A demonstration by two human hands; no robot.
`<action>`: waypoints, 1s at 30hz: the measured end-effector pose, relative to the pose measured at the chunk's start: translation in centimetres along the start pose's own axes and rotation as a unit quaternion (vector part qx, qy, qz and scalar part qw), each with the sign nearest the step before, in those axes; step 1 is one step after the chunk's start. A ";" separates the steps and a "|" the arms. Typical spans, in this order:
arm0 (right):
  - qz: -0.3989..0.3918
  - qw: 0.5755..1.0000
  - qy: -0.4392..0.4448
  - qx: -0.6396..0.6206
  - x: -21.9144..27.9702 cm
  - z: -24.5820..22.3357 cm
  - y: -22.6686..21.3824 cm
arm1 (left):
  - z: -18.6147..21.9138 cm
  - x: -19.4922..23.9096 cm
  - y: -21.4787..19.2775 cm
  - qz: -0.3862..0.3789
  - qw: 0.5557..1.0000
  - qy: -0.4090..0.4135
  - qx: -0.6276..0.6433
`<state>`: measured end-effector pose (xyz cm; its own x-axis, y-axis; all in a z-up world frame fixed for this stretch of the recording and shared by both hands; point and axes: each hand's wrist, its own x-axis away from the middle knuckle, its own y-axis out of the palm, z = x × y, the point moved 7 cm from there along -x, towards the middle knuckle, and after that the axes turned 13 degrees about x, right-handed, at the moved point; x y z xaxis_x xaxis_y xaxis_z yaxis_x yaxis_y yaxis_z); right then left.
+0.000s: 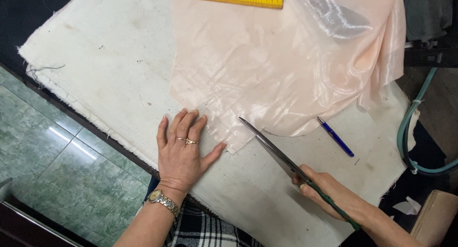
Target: Measuring, marking, and cutting fabric pieces on a workbench in a sewing factory.
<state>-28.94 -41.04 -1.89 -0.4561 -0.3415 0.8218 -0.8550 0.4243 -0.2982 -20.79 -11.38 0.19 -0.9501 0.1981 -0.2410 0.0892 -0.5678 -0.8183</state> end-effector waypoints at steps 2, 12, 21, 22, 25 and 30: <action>-0.001 1.000 -0.005 0.008 0.0 -0.1 0.0 | 0.0 0.0 0.0 -0.001 1.000 0.000 -0.002; 0.005 1.000 0.004 0.020 0.0 0.0 0.0 | 0.1 -0.1 -0.2 0.007 1.000 0.005 0.009; -0.015 0.998 -0.035 -0.045 0.8 -3.1 -0.9 | 0.0 0.0 -0.1 0.001 1.000 0.003 0.007; -0.015 0.998 -0.034 -0.046 0.7 -2.9 -0.8 | 0.0 -0.1 -0.1 0.000 1.000 0.003 0.007; -0.012 0.999 -0.029 -0.040 0.6 -2.4 -0.5 | 0.1 0.0 -0.1 0.004 1.000 0.005 0.008; -0.004 0.999 -0.031 -0.040 0.2 -1.3 -0.1 | 0.0 0.0 -0.1 0.001 1.000 0.001 0.009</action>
<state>-28.61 -40.04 -1.00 -0.4657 -0.3948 0.7920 -0.8374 0.4859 -0.2502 -20.83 -11.35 0.23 -0.9492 0.1989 -0.2439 0.0857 -0.5823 -0.8084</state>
